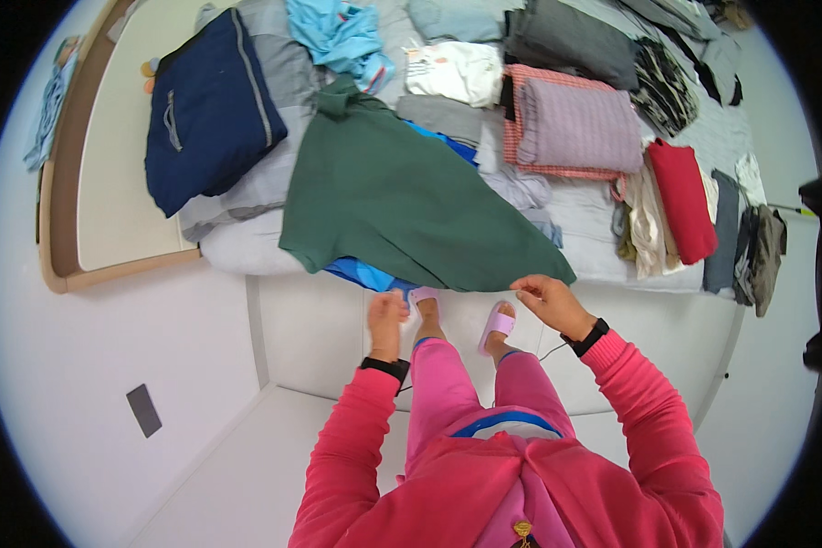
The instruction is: The person folds several garments on a bed, including a gray pair of pants, a green long-sleeved shirt, and a light blue shirt. Each item is smoothed, folded into a compact rectangle, and placed in a growing stack.
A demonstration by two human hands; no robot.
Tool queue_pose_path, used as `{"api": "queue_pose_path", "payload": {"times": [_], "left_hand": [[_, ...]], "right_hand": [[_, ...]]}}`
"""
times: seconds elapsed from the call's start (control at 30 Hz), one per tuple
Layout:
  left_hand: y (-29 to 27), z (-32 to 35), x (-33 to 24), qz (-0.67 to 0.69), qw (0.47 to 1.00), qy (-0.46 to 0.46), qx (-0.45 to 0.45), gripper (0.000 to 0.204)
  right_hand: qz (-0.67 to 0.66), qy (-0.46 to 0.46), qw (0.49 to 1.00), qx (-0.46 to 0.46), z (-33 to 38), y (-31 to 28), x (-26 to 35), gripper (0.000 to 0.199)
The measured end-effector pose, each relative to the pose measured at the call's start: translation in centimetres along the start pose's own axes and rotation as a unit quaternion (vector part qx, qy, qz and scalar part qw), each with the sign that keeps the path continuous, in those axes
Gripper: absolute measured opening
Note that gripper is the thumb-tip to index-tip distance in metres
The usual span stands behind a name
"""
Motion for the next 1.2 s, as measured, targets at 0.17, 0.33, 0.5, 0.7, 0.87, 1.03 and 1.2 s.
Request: {"api": "queue_pose_path", "payload": {"times": [0.17, 0.33, 0.5, 0.7, 0.87, 1.03, 1.2], "left_hand": [[-5.7, -4.6, -7.6, 0.171, 0.975, -0.044, -0.138, 0.055], [-5.4, -8.5, -8.0, 0.306, 0.936, -0.119, -0.127, 0.041], [-6.2, -7.9, -10.3, 0.181, 0.965, -0.018, -0.19, 0.022], [-2.3, -7.9, -18.8, -0.157, 0.942, 0.285, -0.08, 0.033], [4.1, -9.1, -22.3, -0.415, 0.852, 0.32, -0.019, 0.032], [7.9, -9.3, -23.2, -0.39, 0.843, 0.346, 0.132, 0.047], [4.5, -12.5, -22.3, -0.225, 0.918, 0.312, 0.101, 0.03]], "right_hand": [[-0.063, -0.052, 0.993, 0.086, -6.2, 4.6, 9.2, 0.023], [0.022, -0.18, 0.982, 0.059, -13.8, 8.7, 18.6, 0.028], [0.121, -0.295, 0.948, -0.013, -19.2, 13.8, 23.0, 0.04], [-0.092, -0.073, 0.98, 0.159, -24.1, 17.6, 20.8, 0.056], [-0.386, 0.111, 0.89, 0.215, -24.4, 13.3, 20.7, 0.072], [-0.135, -0.028, 0.981, 0.137, -26.1, 9.7, 22.7, 0.059], [0.018, -0.005, 1.0, 0.01, -29.1, 7.3, 20.4, 0.039]]}}
Point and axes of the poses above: each hand's wrist, its own z-axis away from the middle knuckle, its own y-axis out of the palm, x = y × z, the point moved 7 cm from there along -z, towards the middle knuckle, and after that the axes turned 8 degrees about z, right-handed, at the moved point
